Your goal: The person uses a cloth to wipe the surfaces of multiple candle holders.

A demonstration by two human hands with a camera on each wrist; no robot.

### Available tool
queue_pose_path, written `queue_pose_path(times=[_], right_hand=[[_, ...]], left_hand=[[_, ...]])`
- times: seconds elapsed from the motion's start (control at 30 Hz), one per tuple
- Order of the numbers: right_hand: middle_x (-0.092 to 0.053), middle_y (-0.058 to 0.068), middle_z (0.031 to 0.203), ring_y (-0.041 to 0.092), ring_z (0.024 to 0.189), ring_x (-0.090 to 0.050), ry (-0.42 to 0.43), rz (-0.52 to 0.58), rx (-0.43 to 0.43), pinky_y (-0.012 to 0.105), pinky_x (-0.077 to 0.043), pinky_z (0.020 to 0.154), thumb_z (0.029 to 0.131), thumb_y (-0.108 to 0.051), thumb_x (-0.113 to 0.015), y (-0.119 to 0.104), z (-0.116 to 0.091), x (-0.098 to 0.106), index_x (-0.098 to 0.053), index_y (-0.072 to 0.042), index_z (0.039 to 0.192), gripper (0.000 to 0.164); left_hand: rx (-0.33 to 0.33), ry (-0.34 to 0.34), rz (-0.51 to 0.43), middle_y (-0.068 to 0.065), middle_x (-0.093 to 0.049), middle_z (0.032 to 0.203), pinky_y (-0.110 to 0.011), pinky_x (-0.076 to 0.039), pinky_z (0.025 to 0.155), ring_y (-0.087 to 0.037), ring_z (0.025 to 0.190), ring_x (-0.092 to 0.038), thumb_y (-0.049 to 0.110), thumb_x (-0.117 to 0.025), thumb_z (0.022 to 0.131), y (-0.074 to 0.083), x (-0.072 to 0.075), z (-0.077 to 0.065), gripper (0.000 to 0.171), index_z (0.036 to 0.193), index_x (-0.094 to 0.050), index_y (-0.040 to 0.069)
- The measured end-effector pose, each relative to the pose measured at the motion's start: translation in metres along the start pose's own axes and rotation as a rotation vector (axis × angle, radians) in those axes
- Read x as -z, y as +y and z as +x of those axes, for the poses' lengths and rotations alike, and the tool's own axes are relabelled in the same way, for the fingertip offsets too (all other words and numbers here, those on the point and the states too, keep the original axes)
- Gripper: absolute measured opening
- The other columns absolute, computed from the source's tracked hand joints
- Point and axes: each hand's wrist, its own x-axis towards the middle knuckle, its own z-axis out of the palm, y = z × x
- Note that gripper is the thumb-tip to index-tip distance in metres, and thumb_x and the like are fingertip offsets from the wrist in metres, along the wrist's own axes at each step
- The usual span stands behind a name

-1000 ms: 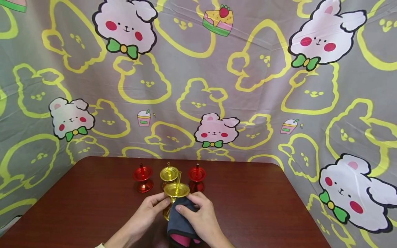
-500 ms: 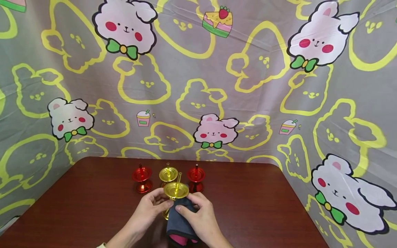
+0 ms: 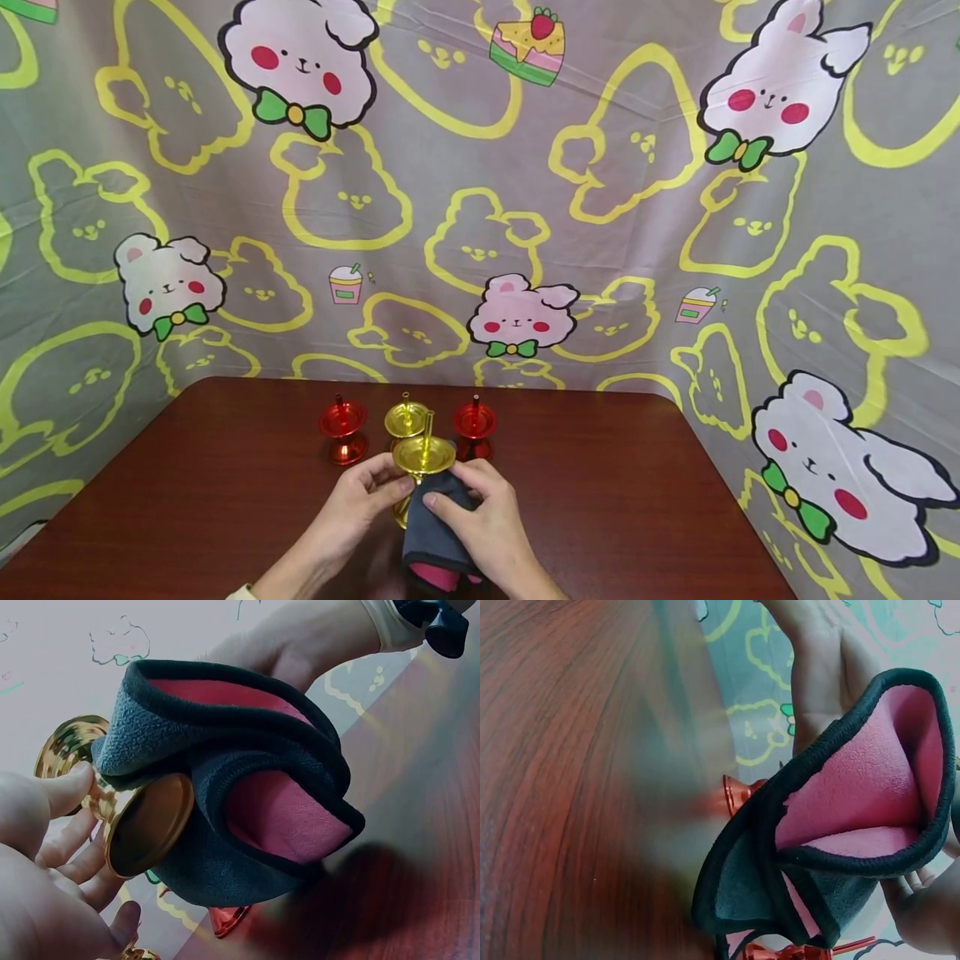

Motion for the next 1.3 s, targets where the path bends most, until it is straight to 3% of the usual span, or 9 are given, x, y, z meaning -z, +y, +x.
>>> queue_pose_path(times=[0.33, 0.57, 0.97, 1.17, 1.3], right_hand=[[-0.065, 0.002, 0.102, 0.020, 0.086, -0.063, -0.027, -0.008, -0.020, 0.029, -0.054, 0.068, 0.081, -0.022, -0.085, -0.0012, 0.0004, 0.0010, -0.077, -0.024, 0.113, 0.033], [-0.065, 0.004, 0.103, 0.020, 0.086, -0.062, -0.032, 0.006, -0.044, 0.028, -0.053, 0.068, 0.081, -0.022, -0.085, -0.0023, -0.0006, 0.0005, -0.077, -0.024, 0.111, 0.031], [-0.065, 0.002, 0.102, 0.019, 0.090, -0.062, -0.031, -0.020, -0.020, 0.028, -0.051, 0.074, 0.080, -0.020, -0.086, 0.0052, -0.0018, -0.0013, -0.077, -0.021, 0.110, 0.030], [-0.065, 0.003, 0.103, 0.019, 0.091, -0.063, -0.037, 0.001, -0.010, 0.028, -0.052, 0.075, 0.081, -0.018, -0.085, 0.0045, -0.0018, -0.0023, -0.077, -0.020, 0.113, 0.033], [-0.065, 0.003, 0.102, 0.020, 0.091, -0.063, -0.036, -0.009, -0.016, 0.029, -0.052, 0.074, 0.082, -0.020, -0.085, 0.0056, -0.0010, -0.0029, -0.077, -0.021, 0.113, 0.033]], left_hand=[[0.012, -0.077, -0.019, -0.009, -0.068, 0.107, -0.027, -0.051, 0.085, -0.016, 0.097, -0.063, 0.014, -0.065, 0.098, 0.0004, 0.0038, -0.0012, 0.037, 0.126, -0.059, -0.010], [0.006, -0.135, -0.020, -0.008, -0.067, 0.112, -0.028, -0.049, 0.091, -0.016, 0.104, -0.061, 0.016, -0.059, 0.102, 0.0010, 0.0052, -0.0041, 0.038, 0.129, -0.058, -0.010], [-0.002, -0.073, 0.088, -0.011, -0.065, 0.124, -0.026, -0.048, 0.091, -0.018, 0.112, -0.058, 0.021, -0.062, 0.101, -0.0003, 0.0043, -0.0053, 0.039, 0.133, -0.062, -0.001], [-0.041, -0.046, 0.129, -0.013, -0.069, 0.114, -0.026, -0.052, 0.084, -0.016, 0.101, -0.063, 0.011, -0.070, 0.093, -0.0009, 0.0043, -0.0059, 0.036, 0.126, -0.066, -0.002], [-0.027, 0.021, 0.114, -0.012, -0.070, 0.106, -0.026, -0.052, 0.080, -0.018, 0.097, -0.063, 0.009, -0.075, 0.089, -0.0009, 0.0043, -0.0055, 0.036, 0.121, -0.067, -0.003]])
